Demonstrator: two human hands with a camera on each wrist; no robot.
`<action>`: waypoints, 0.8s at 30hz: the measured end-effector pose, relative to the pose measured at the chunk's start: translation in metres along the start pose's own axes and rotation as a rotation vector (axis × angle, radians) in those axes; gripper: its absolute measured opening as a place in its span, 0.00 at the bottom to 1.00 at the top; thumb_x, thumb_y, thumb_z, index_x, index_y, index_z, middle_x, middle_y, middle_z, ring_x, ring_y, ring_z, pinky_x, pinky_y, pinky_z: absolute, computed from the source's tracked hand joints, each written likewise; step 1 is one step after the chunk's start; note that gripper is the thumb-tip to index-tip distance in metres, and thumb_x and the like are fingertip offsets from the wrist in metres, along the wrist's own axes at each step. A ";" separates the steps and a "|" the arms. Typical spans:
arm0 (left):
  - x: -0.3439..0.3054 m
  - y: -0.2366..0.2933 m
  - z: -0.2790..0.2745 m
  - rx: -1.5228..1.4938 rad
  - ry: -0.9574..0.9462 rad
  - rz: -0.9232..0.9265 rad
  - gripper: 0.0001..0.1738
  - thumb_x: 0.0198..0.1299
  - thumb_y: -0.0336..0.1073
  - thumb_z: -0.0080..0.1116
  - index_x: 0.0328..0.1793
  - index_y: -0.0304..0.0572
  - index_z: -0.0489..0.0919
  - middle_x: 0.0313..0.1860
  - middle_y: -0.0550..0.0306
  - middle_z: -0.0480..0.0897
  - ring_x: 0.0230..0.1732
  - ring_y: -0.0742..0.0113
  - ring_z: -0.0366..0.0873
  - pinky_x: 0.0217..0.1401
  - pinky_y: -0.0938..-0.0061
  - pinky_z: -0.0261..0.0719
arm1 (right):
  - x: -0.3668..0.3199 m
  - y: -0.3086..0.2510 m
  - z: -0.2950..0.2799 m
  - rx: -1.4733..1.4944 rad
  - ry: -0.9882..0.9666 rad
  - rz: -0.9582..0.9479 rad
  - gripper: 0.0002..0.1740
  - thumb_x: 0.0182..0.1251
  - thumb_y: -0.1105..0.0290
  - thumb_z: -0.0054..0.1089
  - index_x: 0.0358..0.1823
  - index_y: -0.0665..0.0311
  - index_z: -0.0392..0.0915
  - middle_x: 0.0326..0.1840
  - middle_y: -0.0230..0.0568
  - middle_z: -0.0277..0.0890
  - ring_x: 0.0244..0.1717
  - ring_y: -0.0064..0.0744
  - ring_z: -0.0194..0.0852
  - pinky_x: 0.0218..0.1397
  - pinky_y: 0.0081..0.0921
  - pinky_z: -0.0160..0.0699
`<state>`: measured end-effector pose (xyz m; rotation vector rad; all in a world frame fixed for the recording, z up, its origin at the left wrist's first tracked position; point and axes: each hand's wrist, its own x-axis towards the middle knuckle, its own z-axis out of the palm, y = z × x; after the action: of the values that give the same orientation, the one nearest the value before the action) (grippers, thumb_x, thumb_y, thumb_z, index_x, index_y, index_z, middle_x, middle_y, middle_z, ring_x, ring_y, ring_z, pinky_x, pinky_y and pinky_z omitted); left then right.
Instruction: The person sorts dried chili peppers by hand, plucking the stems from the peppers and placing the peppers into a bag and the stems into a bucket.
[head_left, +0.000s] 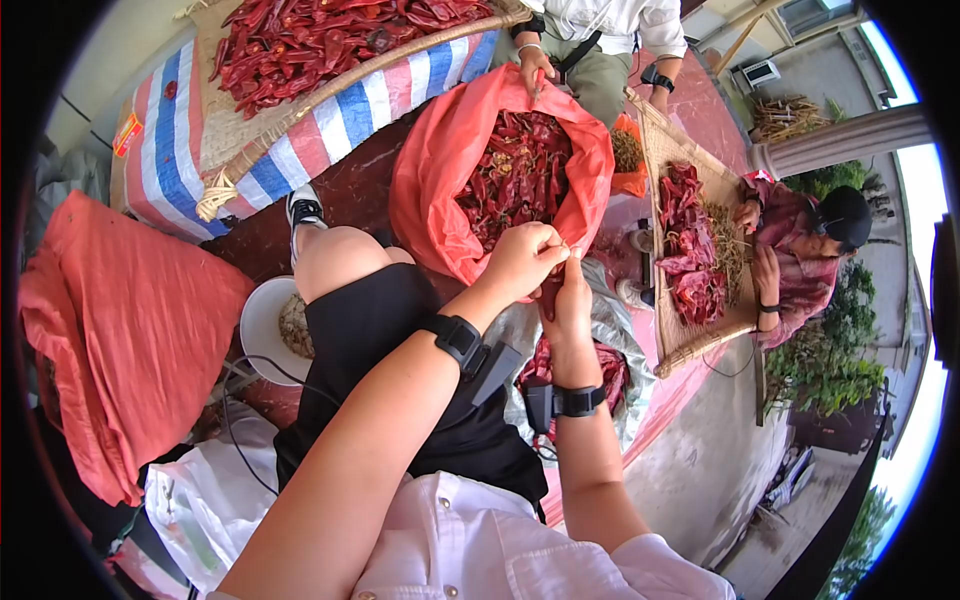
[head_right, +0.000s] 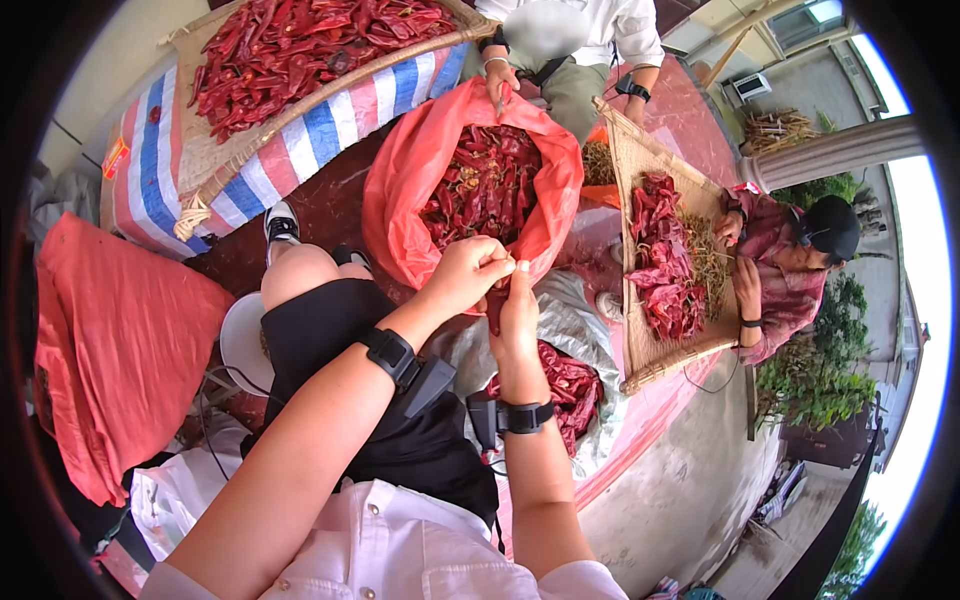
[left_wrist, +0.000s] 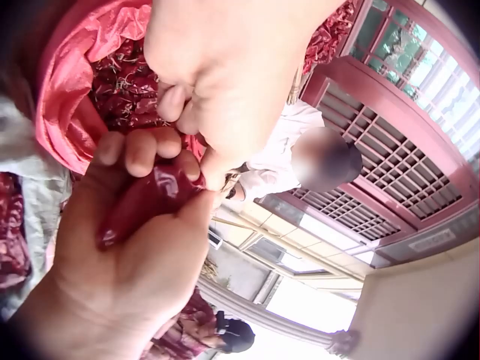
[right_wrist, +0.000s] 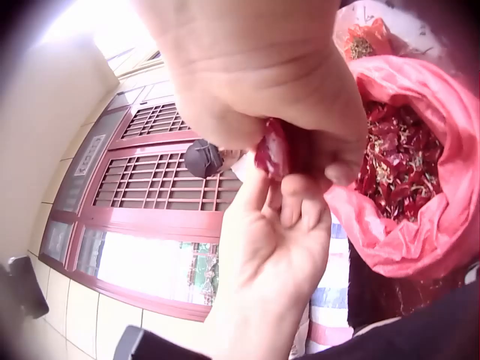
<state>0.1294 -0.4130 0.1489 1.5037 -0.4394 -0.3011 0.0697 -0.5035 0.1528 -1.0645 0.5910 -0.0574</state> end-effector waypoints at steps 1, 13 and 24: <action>0.000 -0.003 0.003 0.000 -0.002 0.000 0.07 0.55 0.31 0.56 0.28 0.35 0.74 0.21 0.56 0.74 0.22 0.67 0.75 0.21 0.70 0.73 | 0.000 0.004 0.002 0.055 0.037 -0.037 0.21 0.71 0.52 0.36 0.31 0.60 0.70 0.15 0.31 0.66 0.08 0.21 0.56 0.09 0.19 0.52; 0.000 0.018 -0.007 0.495 0.308 0.336 0.06 0.53 0.34 0.53 0.29 0.40 0.72 0.29 0.51 0.71 0.29 0.51 0.74 0.31 0.63 0.73 | 0.017 0.033 -0.008 0.328 0.218 0.031 0.21 0.71 0.52 0.32 0.29 0.58 0.68 0.25 0.33 0.69 0.20 0.27 0.65 0.23 0.25 0.65; 0.002 -0.012 -0.010 -0.717 -0.133 -0.507 0.05 0.61 0.34 0.49 0.39 0.42 0.74 0.32 0.63 0.76 0.29 0.79 0.71 0.30 0.84 0.69 | -0.022 -0.009 -0.021 -0.142 -0.149 -0.090 0.34 0.69 0.40 0.23 0.21 0.62 0.61 0.18 0.38 0.61 0.16 0.27 0.55 0.21 0.19 0.55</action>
<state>0.1365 -0.4052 0.1368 0.8660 -0.0223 -0.8630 0.0431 -0.5184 0.1624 -1.2215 0.4165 -0.0144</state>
